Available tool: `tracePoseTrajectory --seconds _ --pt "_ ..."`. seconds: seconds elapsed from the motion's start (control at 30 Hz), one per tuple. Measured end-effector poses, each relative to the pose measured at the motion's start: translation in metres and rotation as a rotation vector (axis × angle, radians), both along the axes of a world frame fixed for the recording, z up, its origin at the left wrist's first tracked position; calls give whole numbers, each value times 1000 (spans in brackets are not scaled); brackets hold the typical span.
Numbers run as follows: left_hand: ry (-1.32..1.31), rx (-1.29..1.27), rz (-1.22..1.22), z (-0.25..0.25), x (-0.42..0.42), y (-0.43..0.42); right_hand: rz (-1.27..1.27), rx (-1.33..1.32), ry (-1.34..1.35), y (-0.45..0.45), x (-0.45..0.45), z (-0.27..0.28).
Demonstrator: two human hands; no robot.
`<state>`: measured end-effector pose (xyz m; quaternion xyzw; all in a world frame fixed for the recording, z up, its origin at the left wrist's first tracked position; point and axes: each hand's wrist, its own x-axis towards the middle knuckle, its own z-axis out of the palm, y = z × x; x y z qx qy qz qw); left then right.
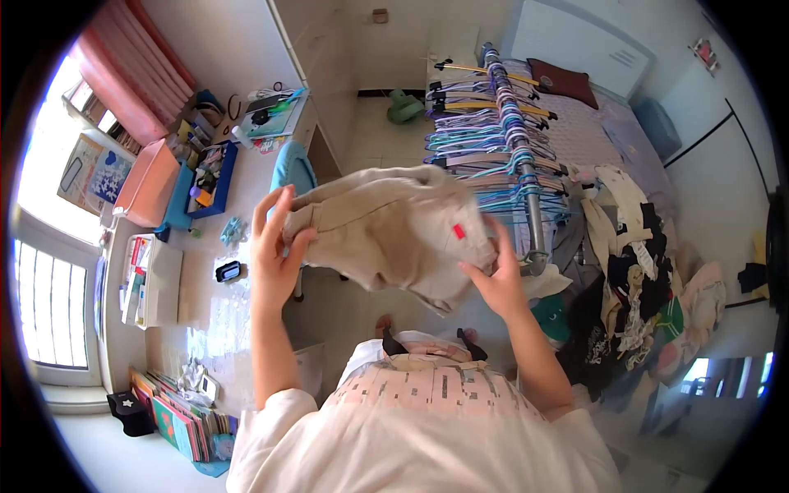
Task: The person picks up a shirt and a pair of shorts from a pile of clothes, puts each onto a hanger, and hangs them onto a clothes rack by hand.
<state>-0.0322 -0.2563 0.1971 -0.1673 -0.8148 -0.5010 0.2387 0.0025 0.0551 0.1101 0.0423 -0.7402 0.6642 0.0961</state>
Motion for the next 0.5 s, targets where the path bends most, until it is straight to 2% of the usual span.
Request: tracePoseTrajectory --seconds 0.03,0.07,0.1,0.13,0.17,0.23,0.27,0.3,0.37,0.4,0.47,0.5 --pt "3 -224 -73 6 1 -11 -11 1 -4 15 1 -15" --pt "-1 -223 -83 12 3 -15 38 200 -54 26 1 -19" --pt "-128 -439 -197 18 4 -17 91 400 -103 35 -1 -21" --pt "-252 -653 -307 21 4 -20 116 346 -209 41 -5 -23" --pt "-249 -651 -306 21 4 -22 115 348 -207 44 -9 -29" --pt "-439 -760 -142 20 4 -27 103 -120 -309 49 -20 -50" --pt "-439 -761 -136 19 4 -28 77 -351 -412 52 -28 -63" --pt "-386 -739 -98 18 5 -28 82 -352 -413 51 -40 -76" --pt "-342 -711 -54 12 9 -26 -294 -442 -650 48 -67 -103" --pt "-308 -695 -92 8 10 -19 -288 -435 -658 47 -85 -117" --pt "-258 -687 -195 -2 10 -11 -520 -497 -871 46 -124 -143" --pt "-265 -683 -182 -2 10 -8 -507 -488 -876 48 -136 -154"
